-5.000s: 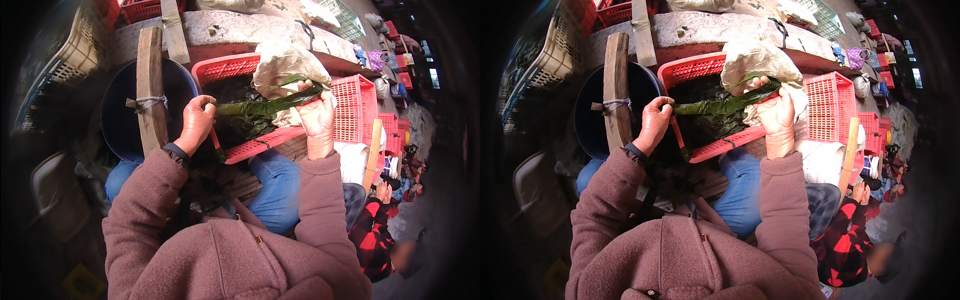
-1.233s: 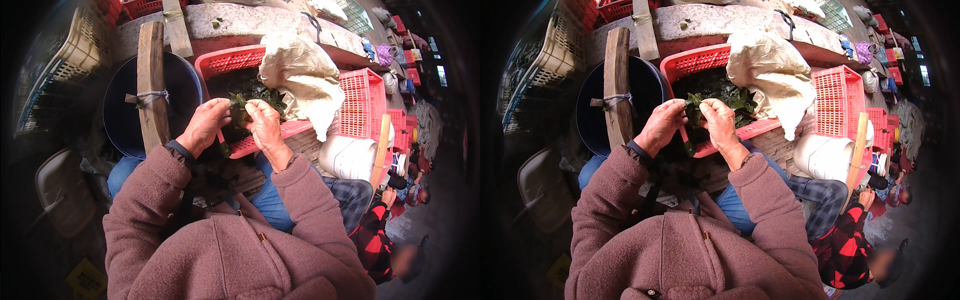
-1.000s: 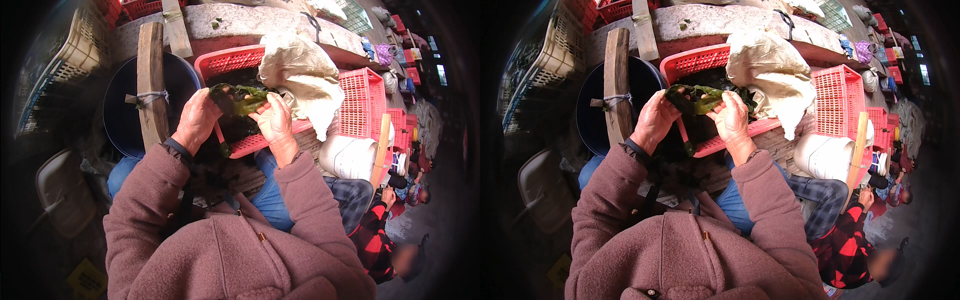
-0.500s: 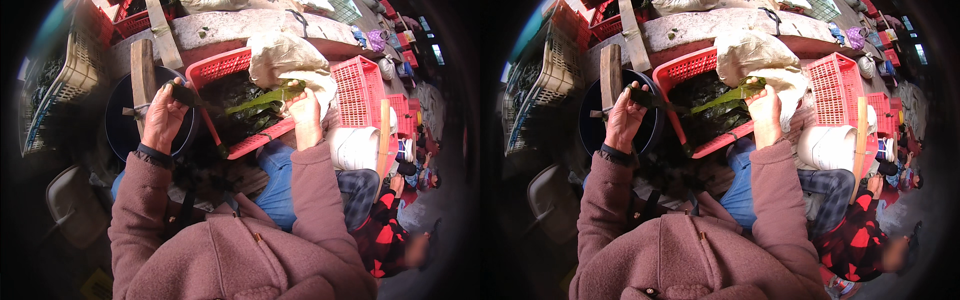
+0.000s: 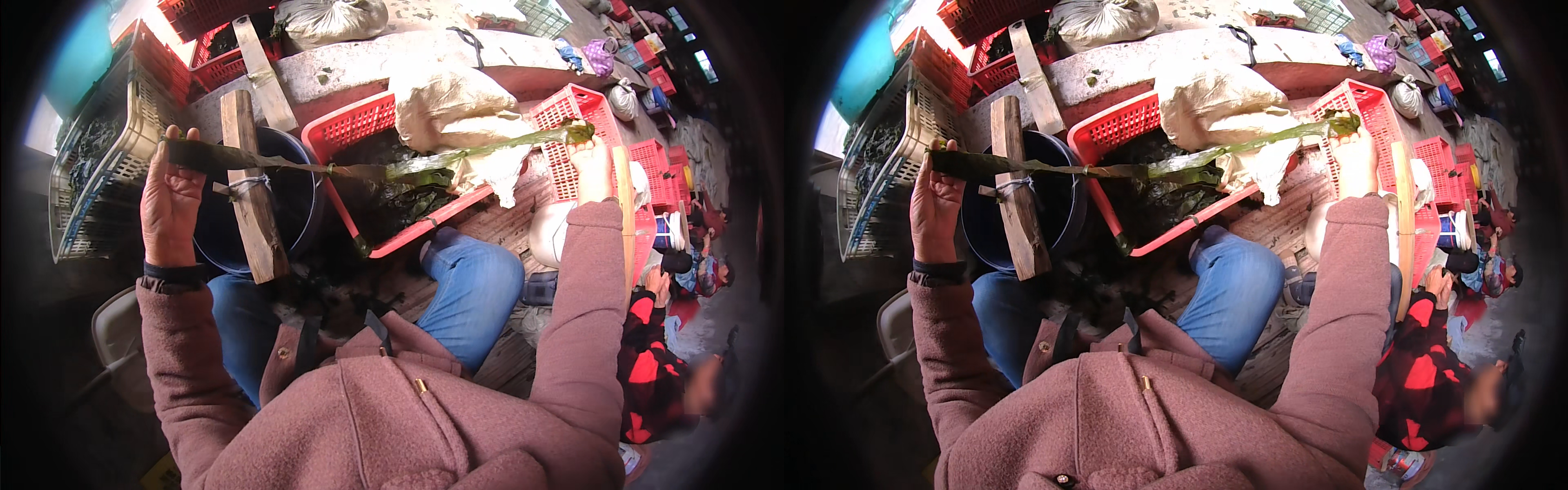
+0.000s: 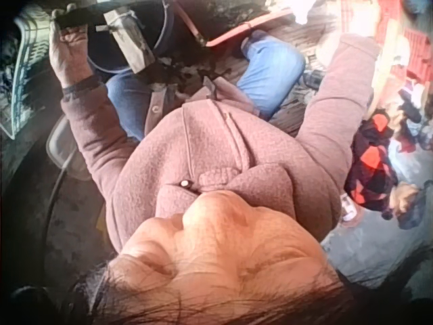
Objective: The person sits and repeatedly picks up green leaves from a red basket, tears off pieces by hand, and drops them into a blue bucket. The hands work continuously with the leaves, handling them one at a time and occasionally adjusting the pile in the basket.
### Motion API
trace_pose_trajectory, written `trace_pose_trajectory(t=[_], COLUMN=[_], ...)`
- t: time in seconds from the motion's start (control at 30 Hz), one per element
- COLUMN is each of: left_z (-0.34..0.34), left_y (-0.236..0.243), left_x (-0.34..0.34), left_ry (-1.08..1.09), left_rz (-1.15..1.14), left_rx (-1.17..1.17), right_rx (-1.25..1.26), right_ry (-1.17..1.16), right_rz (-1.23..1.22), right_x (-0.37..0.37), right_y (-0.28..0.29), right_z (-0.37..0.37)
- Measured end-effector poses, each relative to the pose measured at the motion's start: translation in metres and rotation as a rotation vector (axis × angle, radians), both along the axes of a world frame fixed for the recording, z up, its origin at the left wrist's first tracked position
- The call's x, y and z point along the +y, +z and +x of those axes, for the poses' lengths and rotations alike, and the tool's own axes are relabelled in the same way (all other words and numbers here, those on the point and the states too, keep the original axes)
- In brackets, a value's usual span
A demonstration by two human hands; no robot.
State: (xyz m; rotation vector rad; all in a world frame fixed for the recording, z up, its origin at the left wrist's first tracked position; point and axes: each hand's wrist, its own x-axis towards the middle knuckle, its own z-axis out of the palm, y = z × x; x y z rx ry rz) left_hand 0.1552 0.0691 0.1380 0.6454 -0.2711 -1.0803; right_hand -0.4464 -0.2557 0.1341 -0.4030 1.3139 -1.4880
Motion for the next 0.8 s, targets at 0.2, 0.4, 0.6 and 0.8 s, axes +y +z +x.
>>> trace_pose_trajectory(t=[0.2,0.4,0.6,0.8], left_z=[0.037,0.069,0.107,0.152], left_y=[0.055,0.093,0.106,0.124], left_x=[0.019,0.039,0.058,0.078], left_ry=[0.0,0.106,0.361,0.417], left_rz=[-0.054,-0.013,0.13,0.147], left_rx=[-0.134,-0.174,-0.309,-0.336], right_rx=[0.042,0.054,0.063,0.075], right_ry=[-0.08,-0.135,-0.162,-0.166], right_rz=[-0.128,-0.307,-0.475,-0.599], right_x=[-0.012,-0.016,-0.018,-0.014], right_y=[0.069,0.141,0.209,0.26], right_z=[-0.052,-0.085,-0.105,-0.111])
